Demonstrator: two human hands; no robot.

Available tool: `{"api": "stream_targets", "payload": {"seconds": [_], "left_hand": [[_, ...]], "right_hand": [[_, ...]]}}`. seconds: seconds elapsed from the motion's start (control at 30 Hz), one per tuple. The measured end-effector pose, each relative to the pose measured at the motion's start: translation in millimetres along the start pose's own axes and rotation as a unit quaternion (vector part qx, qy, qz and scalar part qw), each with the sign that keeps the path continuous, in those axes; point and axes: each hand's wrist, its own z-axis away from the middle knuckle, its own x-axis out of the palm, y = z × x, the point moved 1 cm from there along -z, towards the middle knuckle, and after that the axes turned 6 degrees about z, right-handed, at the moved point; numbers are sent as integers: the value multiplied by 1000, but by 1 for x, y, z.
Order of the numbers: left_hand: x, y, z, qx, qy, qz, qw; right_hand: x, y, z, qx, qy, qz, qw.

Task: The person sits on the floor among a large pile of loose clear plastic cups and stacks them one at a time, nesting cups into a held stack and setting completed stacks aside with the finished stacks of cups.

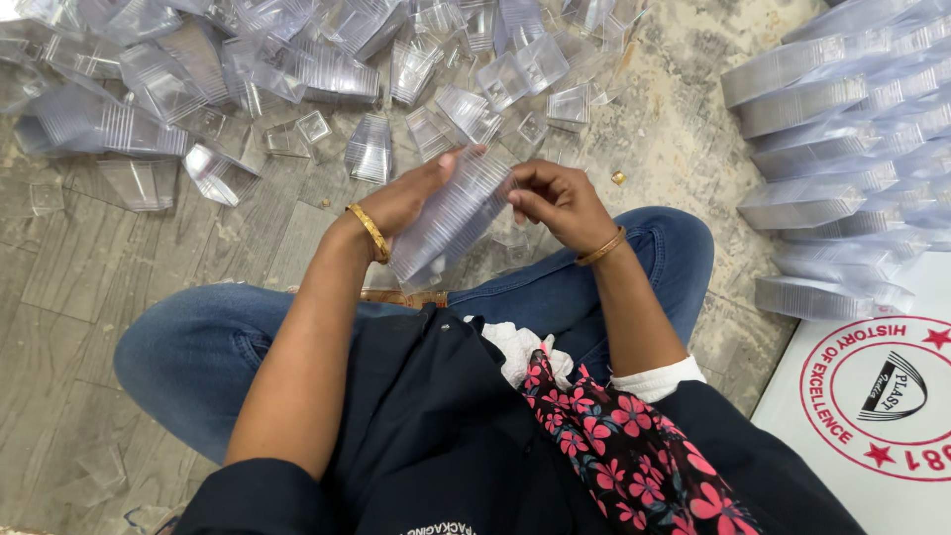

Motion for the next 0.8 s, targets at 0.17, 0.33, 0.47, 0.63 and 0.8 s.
{"api": "stream_targets", "payload": {"seconds": [0.17,0.33,0.47,0.63,0.8], "left_hand": [[0,7,2,64,97,80,990],[1,5,-1,213,138,110,961],[-4,-1,-6,265,229,-11,936],[-5,-19,-13,234,277,-20,932],[-14,-38,-27,257,323,32,910]], "right_hand": [[15,4,-10,115,126,-82,982],[89,26,8,111,-81,-207,969],[105,33,2,61,29,-148,987],[103,16,7,79,147,59,984],[114,-14,18,-53,148,276,948]]}}
